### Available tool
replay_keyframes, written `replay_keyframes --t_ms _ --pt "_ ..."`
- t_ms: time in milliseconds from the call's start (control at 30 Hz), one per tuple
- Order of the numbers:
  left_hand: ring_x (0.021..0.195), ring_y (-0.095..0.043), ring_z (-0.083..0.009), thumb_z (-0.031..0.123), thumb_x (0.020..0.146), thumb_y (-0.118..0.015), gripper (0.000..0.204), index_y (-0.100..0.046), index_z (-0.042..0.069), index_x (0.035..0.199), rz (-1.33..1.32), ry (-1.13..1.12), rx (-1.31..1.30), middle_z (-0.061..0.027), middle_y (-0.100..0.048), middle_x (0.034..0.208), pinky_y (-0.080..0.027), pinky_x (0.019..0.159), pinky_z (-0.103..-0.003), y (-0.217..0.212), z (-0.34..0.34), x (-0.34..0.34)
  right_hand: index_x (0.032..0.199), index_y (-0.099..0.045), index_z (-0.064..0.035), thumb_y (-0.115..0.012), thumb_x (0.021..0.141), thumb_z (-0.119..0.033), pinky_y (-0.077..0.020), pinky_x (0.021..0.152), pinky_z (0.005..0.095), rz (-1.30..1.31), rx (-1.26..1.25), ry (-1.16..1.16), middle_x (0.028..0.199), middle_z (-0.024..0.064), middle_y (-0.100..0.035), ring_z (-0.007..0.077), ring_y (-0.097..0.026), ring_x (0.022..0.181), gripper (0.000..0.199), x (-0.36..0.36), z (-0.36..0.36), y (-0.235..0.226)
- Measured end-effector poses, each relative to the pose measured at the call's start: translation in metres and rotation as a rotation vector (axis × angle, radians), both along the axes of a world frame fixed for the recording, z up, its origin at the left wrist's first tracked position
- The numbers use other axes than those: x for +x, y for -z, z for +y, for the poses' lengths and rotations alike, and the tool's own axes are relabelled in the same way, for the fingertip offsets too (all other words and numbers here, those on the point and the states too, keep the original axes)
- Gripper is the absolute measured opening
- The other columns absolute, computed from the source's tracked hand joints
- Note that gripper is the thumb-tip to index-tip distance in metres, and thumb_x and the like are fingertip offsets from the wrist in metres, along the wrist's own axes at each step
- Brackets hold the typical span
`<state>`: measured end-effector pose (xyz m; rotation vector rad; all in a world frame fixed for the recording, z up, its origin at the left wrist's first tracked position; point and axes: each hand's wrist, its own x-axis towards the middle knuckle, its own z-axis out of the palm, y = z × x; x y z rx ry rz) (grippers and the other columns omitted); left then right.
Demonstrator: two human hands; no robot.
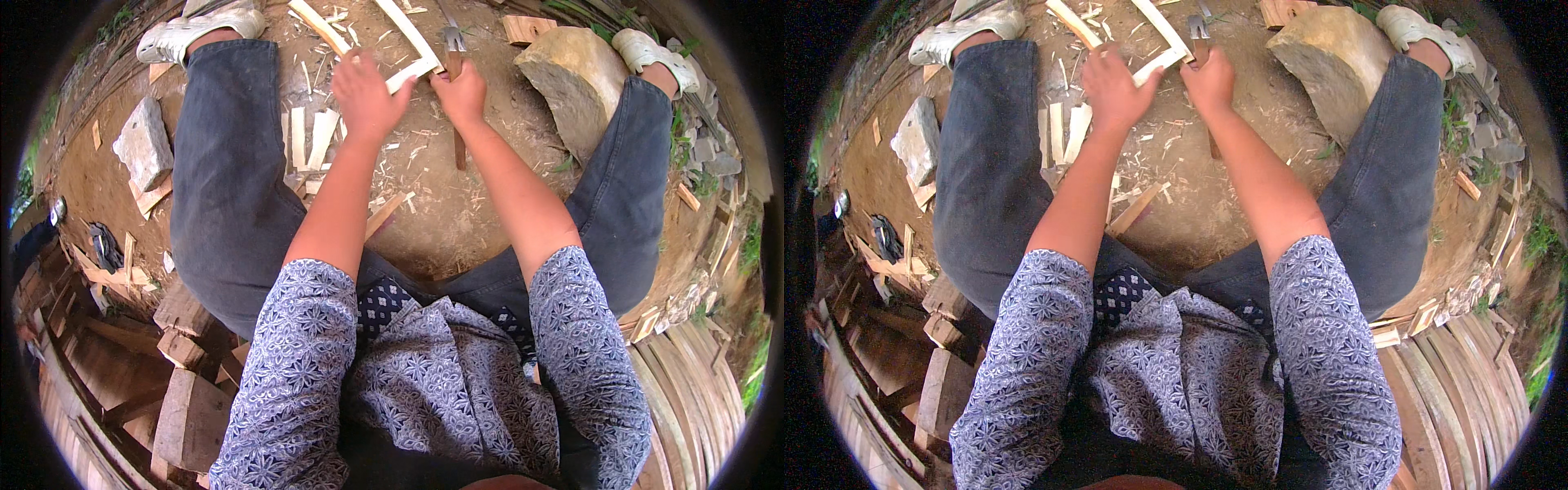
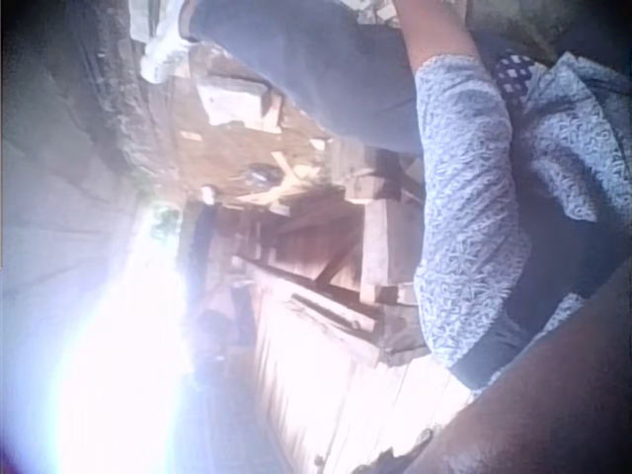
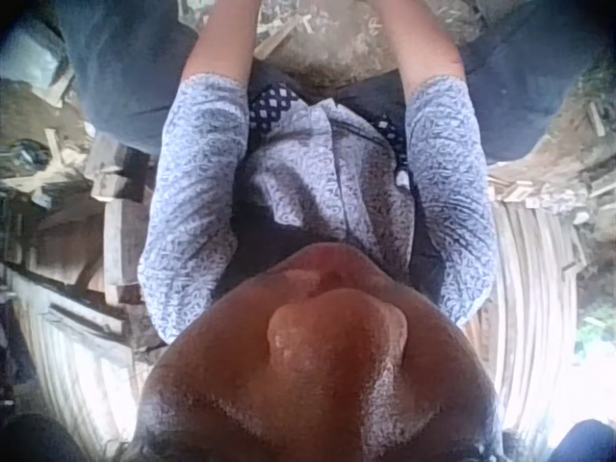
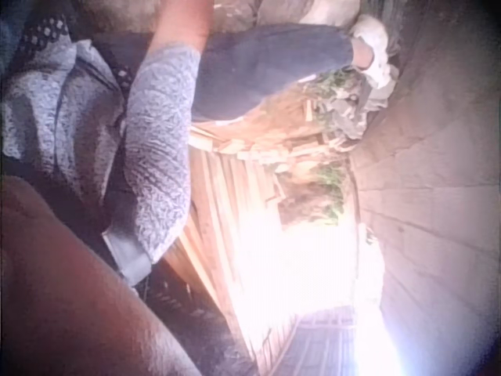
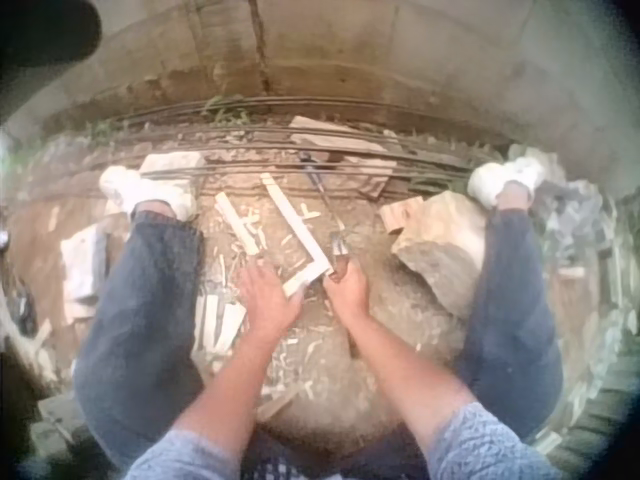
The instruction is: The person assembles a rectangular wooden frame by joining four cut pieces together. They use a hammer to tap the joints and align the pieces on the ground.
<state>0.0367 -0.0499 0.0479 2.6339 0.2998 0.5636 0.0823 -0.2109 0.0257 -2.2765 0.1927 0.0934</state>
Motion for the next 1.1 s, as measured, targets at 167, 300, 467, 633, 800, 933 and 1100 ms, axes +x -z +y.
replay_keyframes --t_ms 167,300,467,633,800,933,1100 --pt "0.121 -0.056 -0.0291 0.038 0.083 -0.077 0.055 -0.062 0.01 0.127 0.139 0.389 0.019 -0.0079 -0.065 0.122 -0.021 0.116 -0.064 0.003 -0.005 0.012 0.088 -0.064 -0.0006 -0.08 0.072 -0.018 -0.0551 0.074 0.0461 -0.015 0.014 -0.018 0.082 0.0201 -0.071 0.038 -0.071 0.08 0.028 0.004 -0.005 0.002" --pt "0.108 -0.064 -0.0306 0.034 0.09 -0.072 0.041 -0.065 0.013 0.123 0.177 0.425 -0.105 -0.009 -0.07 0.11 -0.023 0.118 -0.059 0.011 0.001 0.015 0.092 -0.065 -0.0005 -0.079 0.073 -0.02 -0.055 0.075 0.0469 -0.018 0.023 -0.056 0.085 0.0214 -0.071 0.0403 -0.07 0.082 0.03 0.005 -0.002 0.005" --pt "0.099 -0.066 -0.0367 0.029 0.091 -0.072 0.034 -0.065 0.01 0.118 0.031 0.434 -0.218 -0.0123 -0.071 0.107 -0.043 0.106 -0.048 0.021 0.003 0.011 0.096 -0.065 -0.0005 -0.077 0.074 -0.019 -0.0547 0.078 0.0469 -0.004 0.035 -0.091 0.09 0.022 -0.071 0.0408 -0.069 0.087 0.032 0.002 0.005 0.001" --pt "0.096 -0.067 -0.0368 0.027 0.09 -0.072 0.032 -0.063 0.01 0.116 0.146 0.429 -0.174 -0.0146 -0.072 0.103 -0.047 0.088 -0.046 0.01 0.001 0.014 0.098 -0.065 -0.0001 -0.077 0.075 -0.019 -0.0542 0.079 0.0469 0.019 0.042 -0.096 0.092 0.0219 -0.071 0.0403 -0.069 0.089 0.032 0.001 0.005 -0.005" --pt "0.092 -0.068 -0.0343 0.027 0.089 -0.073 0.031 -0.064 0.011 0.115 0.178 0.4 -0.11 -0.0136 -0.072 0.099 -0.047 0.086 -0.044 0.011 -0.003 0.015 0.097 -0.066 0.0005 -0.078 0.074 -0.019 -0.0538 0.078 0.0474 0.014 0.07 -0.058 0.092 0.0216 -0.07 0.0411 -0.068 0.088 0.032 0.002 0.005 0.0" --pt "0.085 -0.067 -0.0316 0.027 0.088 -0.074 0.029 -0.067 0.013 0.113 0.158 0.372 -0.088 -0.0114 -0.071 0.096 -0.047 0.085 -0.041 0.014 -0.007 0.012 0.097 -0.066 0.0006 -0.079 0.074 -0.02 -0.0534 0.08 0.0484 0.004 0.018 -0.06 0.092 0.0225 -0.069 0.0411 -0.068 0.089 0.033 0.002 0.007 0.008" --pt "0.084 -0.067 -0.0316 0.027 0.088 -0.074 0.03 -0.068 0.013 0.113 0.135 0.356 -0.056 -0.0113 -0.071 0.096 -0.046 0.085 -0.041 0.02 -0.007 0.008 0.091 -0.066 -0.0014 -0.08 0.075 -0.019 -0.0551 0.072 0.0409 -0.092 -0.066 -0.05 0.081 0.0134 -0.072 0.0303 -0.071 0.078 0.028 -0.001 0.009 0.011"
